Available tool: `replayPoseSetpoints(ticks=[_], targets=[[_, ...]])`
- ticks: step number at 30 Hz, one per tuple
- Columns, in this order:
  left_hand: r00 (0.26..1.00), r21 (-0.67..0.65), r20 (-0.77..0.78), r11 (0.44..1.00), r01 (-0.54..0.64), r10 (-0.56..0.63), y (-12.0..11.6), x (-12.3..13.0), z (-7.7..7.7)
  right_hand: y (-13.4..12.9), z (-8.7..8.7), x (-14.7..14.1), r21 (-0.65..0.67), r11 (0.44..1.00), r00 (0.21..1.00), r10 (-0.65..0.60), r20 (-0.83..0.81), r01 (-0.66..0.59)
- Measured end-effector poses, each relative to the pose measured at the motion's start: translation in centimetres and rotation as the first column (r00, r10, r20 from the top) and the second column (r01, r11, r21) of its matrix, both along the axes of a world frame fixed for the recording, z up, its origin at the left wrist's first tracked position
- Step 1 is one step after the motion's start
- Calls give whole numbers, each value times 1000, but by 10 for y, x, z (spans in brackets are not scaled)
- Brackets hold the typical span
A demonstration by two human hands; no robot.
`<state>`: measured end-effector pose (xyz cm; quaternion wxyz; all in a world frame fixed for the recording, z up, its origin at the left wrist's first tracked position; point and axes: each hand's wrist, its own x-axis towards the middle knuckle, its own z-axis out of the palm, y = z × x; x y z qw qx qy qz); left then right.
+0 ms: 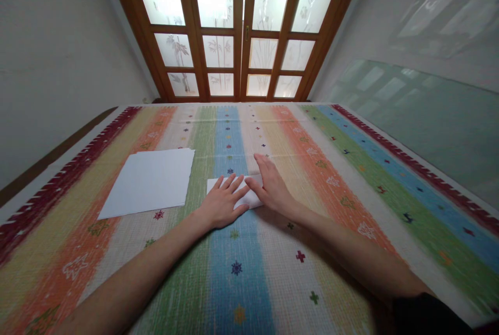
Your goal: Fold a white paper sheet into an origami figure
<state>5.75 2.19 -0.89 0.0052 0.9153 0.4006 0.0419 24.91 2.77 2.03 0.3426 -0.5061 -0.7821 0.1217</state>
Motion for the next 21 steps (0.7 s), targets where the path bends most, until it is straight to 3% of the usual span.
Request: replayPoseSetpoints(ticks=[4,9,16,21], targets=[[1000,-20,7,1000,1,-1,0,0,1,4,-5,-28,-50,987,959,138,-247,-155],[1000,-31,12,1000,-2,2,1,0,1,6,-31,-51,-182,971,941,91,-327,-157],[1000,-16,23,1000,-2,2,2,0,-4,5,-46,-46,-205,970,958,71,-279,-131],[1000,-43,9,999,-28,29,1,1,-1,5,-48,-32,-199,975,990,75,-122,-99]])
